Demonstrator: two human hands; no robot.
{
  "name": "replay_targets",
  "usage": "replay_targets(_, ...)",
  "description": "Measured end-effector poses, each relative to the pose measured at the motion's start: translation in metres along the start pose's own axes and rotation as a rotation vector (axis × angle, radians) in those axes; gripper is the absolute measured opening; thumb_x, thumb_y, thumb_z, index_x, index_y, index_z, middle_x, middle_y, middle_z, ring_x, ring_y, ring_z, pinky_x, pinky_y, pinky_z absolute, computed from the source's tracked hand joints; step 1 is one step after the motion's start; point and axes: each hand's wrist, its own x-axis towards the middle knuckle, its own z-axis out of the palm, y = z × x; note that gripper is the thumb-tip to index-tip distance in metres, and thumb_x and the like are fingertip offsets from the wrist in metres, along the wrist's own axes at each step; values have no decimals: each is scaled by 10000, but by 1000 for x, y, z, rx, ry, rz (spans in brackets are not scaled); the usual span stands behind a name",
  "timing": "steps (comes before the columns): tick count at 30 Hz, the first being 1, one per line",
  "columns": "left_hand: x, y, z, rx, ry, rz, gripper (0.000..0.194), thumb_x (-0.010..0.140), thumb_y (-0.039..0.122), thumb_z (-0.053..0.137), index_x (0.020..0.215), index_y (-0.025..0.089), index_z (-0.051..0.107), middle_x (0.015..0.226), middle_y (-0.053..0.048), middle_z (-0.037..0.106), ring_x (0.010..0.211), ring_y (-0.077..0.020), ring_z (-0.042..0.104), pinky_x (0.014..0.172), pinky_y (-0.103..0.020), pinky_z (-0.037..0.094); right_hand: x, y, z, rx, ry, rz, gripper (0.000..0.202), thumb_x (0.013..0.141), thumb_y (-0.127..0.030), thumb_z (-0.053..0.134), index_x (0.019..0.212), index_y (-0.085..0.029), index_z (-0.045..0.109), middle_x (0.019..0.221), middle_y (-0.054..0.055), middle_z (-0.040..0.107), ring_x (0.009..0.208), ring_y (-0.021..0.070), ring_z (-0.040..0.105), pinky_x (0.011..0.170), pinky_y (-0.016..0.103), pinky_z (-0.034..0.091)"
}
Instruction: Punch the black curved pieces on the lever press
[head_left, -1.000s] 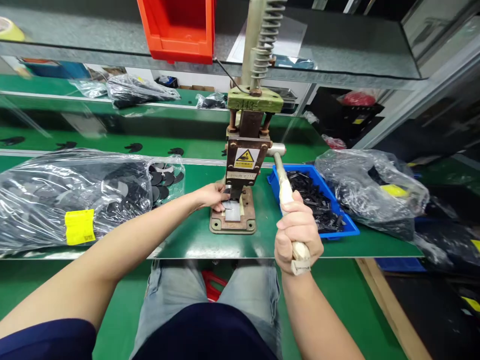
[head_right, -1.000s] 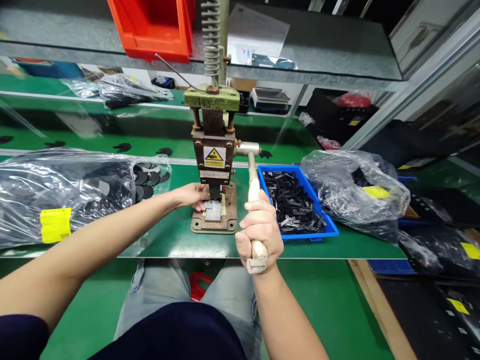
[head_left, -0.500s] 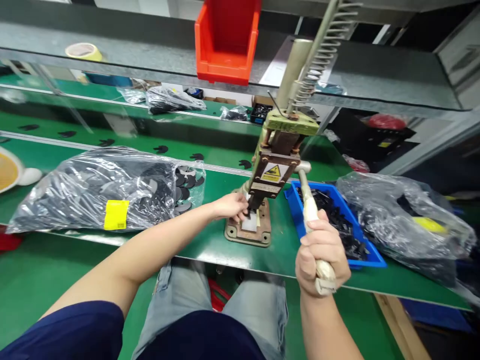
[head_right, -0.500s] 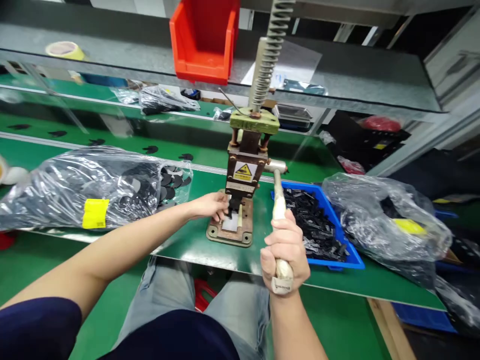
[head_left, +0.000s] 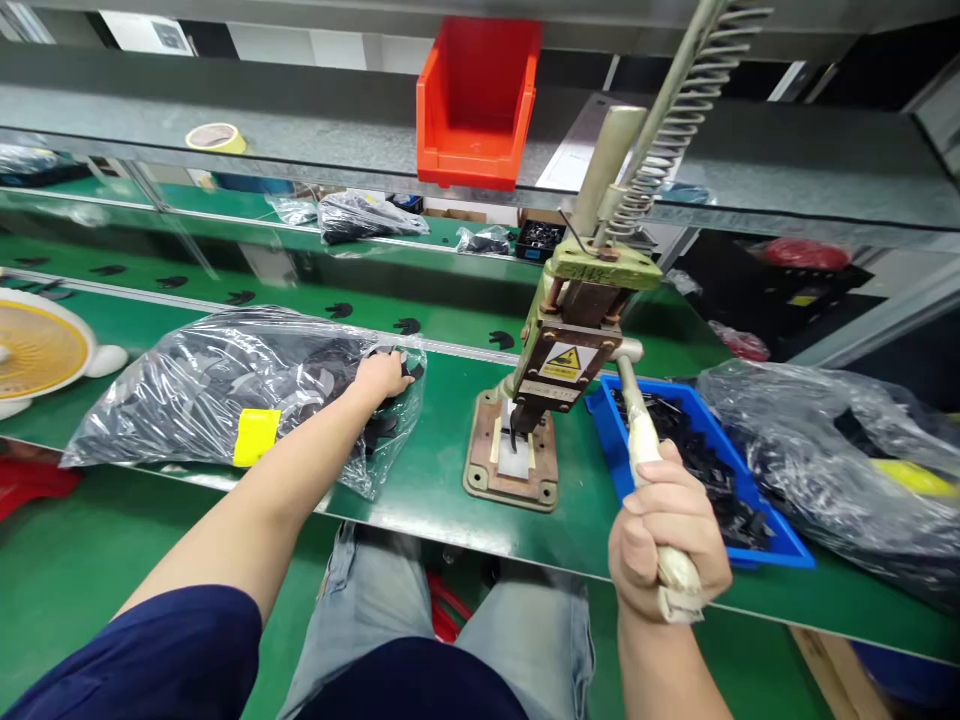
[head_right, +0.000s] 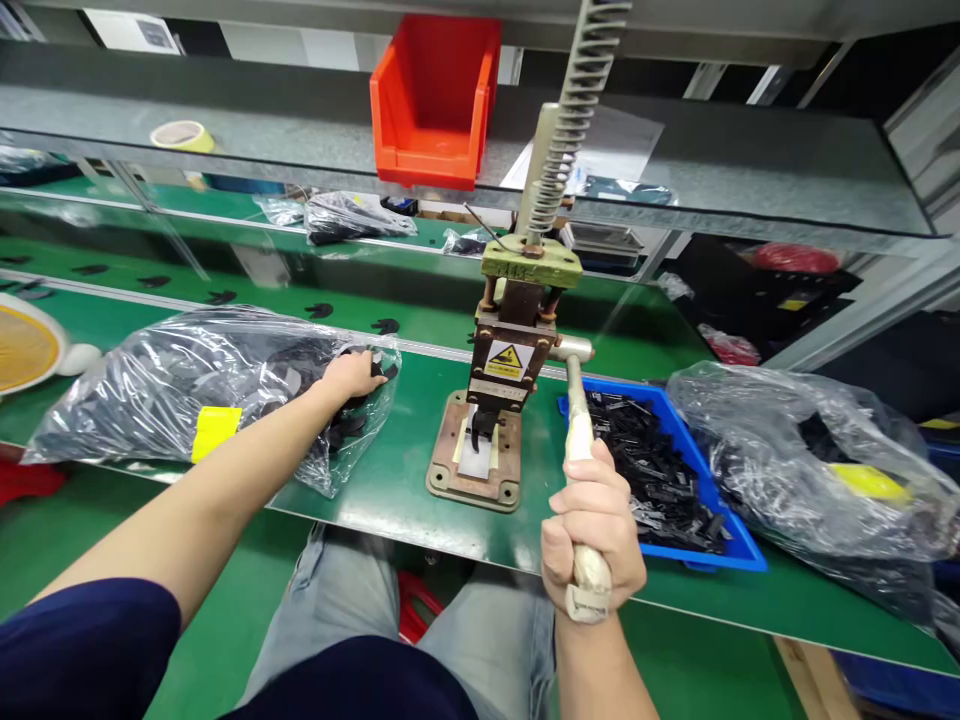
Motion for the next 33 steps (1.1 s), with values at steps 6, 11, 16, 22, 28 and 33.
replay_targets(6,-4,-4,10,-113,-78,-22,707,842,521,759,1370,133,494,1301,-253,710,1211,-394,702,959,-404,526,0,-2,1,-15,-13,-5,181,845,-240,702,709,-220,585,761,-13,651,900,228,680,1073,721,521)
replay_targets(11,-25,-3,8,-252,-13,121,481,880,289,714,1302,168,517,1167,-147,753,1120,-310,725,906,-346,522,1,-3,3,-5,-1,-15,188,845,-232,701,700,-221,581,763,-15,647,909,224,681,1101,718,513)
replay_targets(16,-57,16,-9,-324,72,326,382,887,262,680,1236,198,538,1071,-95,750,1009,-281,729,853,-335,516,-1,-2,2,-10,-6,-16,184,851,-263,707,717,-229,585,750,-22,640,904,221,687,1116,716,510)
replay_targets(22,-96,58,5,-448,-58,496,197,890,315,680,1068,240,641,922,-39,738,877,-242,713,761,-300,487,-2,-2,1,0,-9,0,167,861,-290,711,737,-245,608,749,-15,638,929,229,687,1155,726,481)
replay_targets(28,-108,83,38,-753,-140,358,192,932,400,642,861,226,604,735,10,659,695,-182,634,634,-269,439,-1,-3,2,-20,-16,-3,175,866,-283,696,729,-248,593,748,-13,631,915,235,679,1123,730,501)
replay_targets(33,-105,98,28,-1094,-275,309,269,940,441,662,854,208,559,711,15,650,640,-148,631,599,-242,469,-1,-3,2,-22,-10,-7,183,860,-289,698,723,-244,585,747,-13,630,912,236,674,1115,740,498)
